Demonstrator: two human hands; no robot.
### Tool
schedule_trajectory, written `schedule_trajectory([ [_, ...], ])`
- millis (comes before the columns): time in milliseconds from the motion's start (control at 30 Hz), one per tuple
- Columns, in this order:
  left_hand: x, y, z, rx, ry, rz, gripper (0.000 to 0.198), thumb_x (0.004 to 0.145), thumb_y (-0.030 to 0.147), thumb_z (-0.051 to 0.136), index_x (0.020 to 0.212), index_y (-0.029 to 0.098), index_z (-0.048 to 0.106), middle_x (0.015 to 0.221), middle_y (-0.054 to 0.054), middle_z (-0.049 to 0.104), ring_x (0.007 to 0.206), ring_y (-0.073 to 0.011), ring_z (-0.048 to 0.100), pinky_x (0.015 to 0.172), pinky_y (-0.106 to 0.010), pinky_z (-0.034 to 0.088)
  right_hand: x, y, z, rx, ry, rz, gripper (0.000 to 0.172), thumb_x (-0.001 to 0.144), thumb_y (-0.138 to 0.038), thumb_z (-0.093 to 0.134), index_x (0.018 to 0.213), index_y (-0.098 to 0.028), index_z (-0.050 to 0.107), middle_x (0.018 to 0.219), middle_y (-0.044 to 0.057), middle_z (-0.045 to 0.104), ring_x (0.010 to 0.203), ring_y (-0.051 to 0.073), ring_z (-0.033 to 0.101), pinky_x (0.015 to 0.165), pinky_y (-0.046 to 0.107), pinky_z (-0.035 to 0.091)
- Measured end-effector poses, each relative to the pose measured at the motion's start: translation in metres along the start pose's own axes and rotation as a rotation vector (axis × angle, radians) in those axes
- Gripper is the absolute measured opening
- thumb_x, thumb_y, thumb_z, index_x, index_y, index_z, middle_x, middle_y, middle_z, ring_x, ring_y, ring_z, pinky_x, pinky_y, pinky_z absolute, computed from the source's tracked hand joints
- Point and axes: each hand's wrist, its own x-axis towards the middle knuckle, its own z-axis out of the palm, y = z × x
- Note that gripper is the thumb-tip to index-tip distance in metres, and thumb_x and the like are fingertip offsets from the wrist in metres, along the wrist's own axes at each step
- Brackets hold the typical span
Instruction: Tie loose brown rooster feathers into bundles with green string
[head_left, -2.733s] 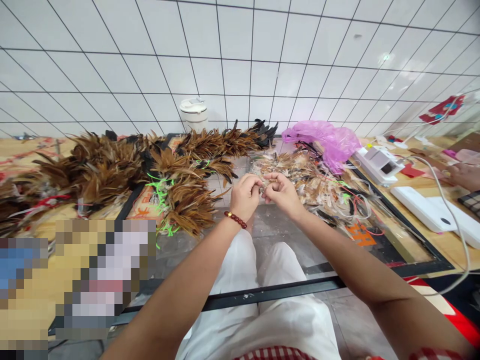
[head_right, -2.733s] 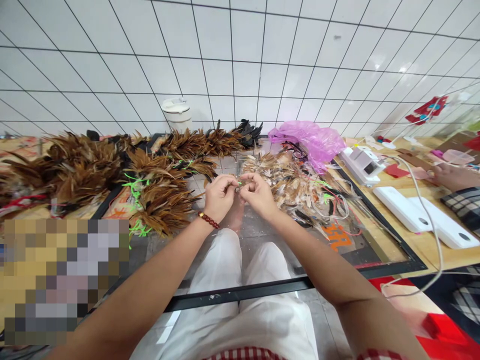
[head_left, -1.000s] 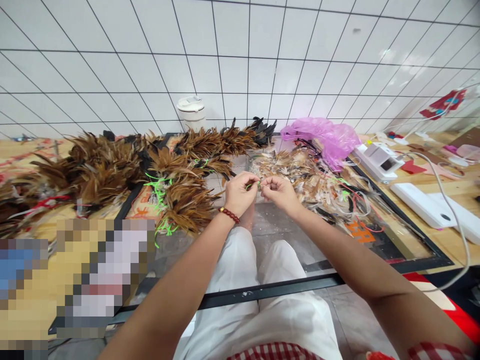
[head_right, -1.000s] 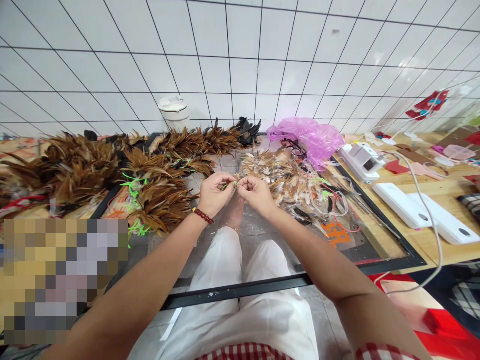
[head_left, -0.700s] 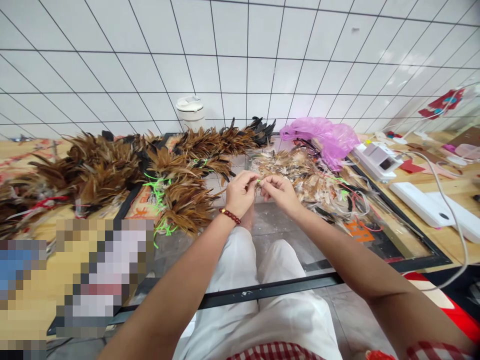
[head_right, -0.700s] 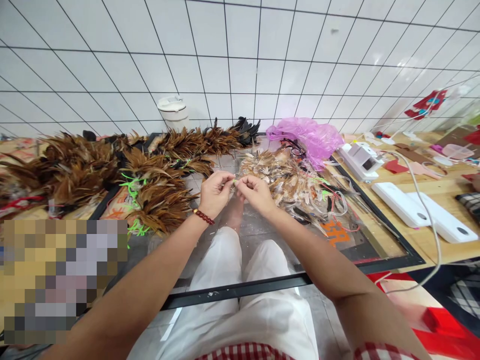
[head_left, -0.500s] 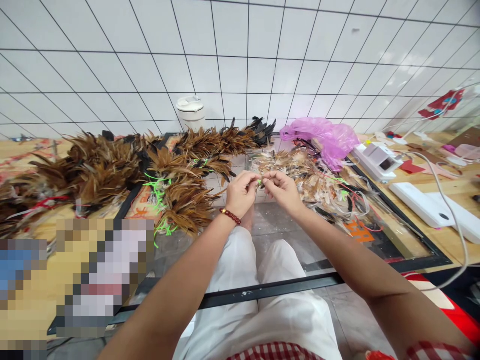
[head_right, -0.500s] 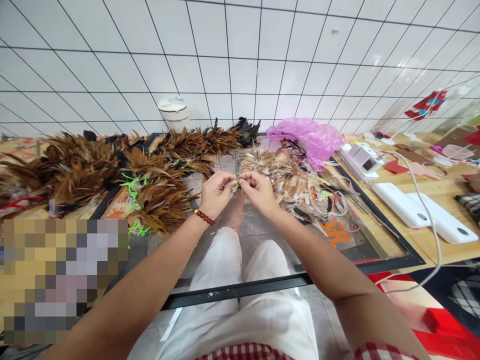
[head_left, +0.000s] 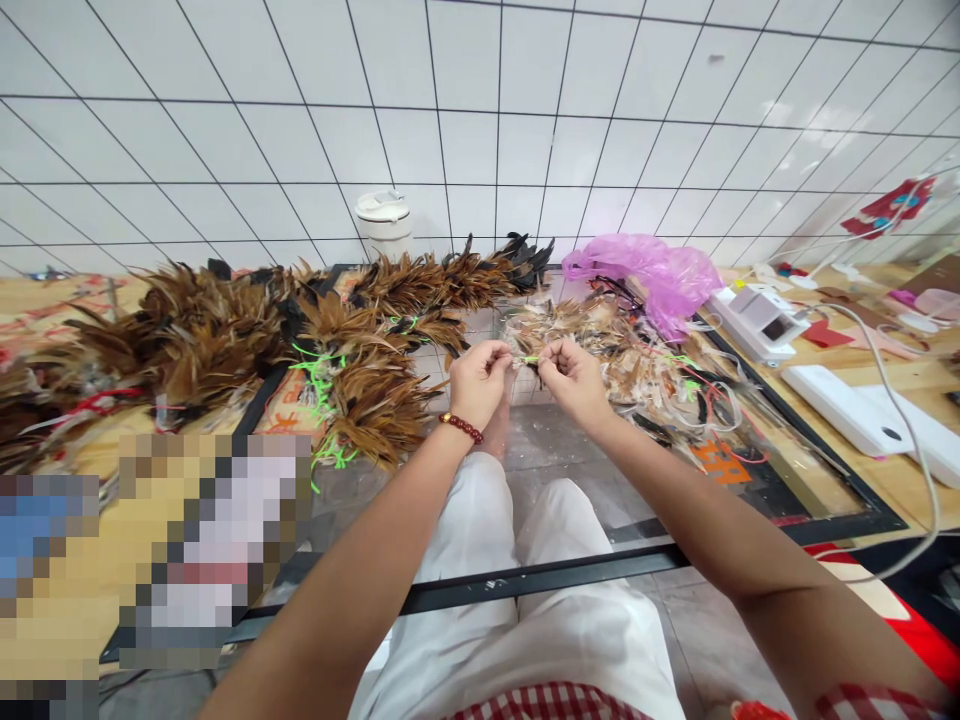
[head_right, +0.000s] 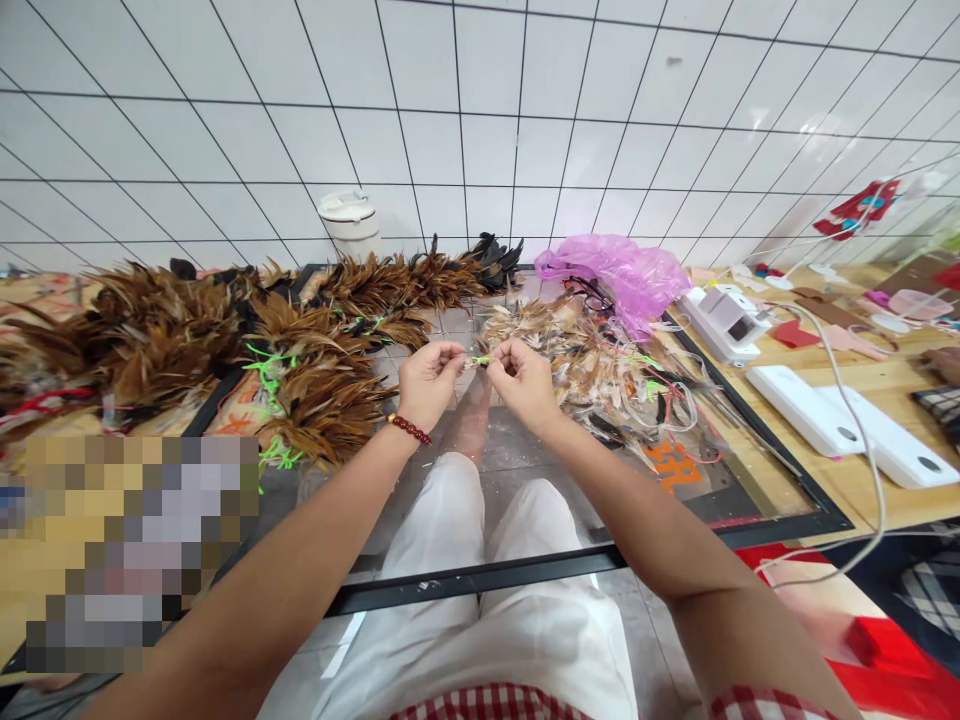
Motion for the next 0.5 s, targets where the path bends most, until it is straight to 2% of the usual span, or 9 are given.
schedule_trajectory([
  [133, 0.004, -0.001, 0.001, -0.049, 0.011, -0.154, 0.014, 0.069, 0.007, 0.059, 0.077, 0.018, 0.061, 0.071, 0.0, 0.061, 0.069, -0.0124, 0.058, 0.067, -0.024, 0.047, 0.0, 0.004, 0.0, 0.034, 0.037, -0.002, 0.006, 0.076, -0.024, 0.053, 0.072, -0.021, 0.051, 0.059, -0.004, 0.047, 0.053, 0.01, 0.041, 0.053, 0.024, 0.034],
  [267, 0.009, 0.001, 0.002, -0.125, 0.048, -0.288, 0.019, 0.063, 0.002, 0.057, 0.069, 0.018, 0.05, 0.064, 0.004, 0.053, 0.059, -0.0098, 0.053, 0.058, -0.021, 0.043, -0.002, 0.004, 0.003, 0.07, 0.002, 0.014, 0.009, 0.076, -0.027, 0.054, 0.071, -0.021, 0.051, 0.059, -0.004, 0.047, 0.052, 0.01, 0.041, 0.052, 0.024, 0.033],
  [500, 0.012, -0.004, 0.001, -0.217, 0.094, -0.419, 0.03, 0.061, 0.001, 0.053, 0.074, 0.022, 0.036, 0.055, 0.01, 0.042, 0.043, -0.0072, 0.044, 0.045, -0.017, 0.033, -0.003, 0.003, 0.005, 0.173, -0.024, 0.042, 0.011, 0.075, -0.029, 0.056, 0.069, -0.02, 0.051, 0.057, -0.004, 0.047, 0.051, 0.01, 0.04, 0.052, 0.024, 0.033],
])
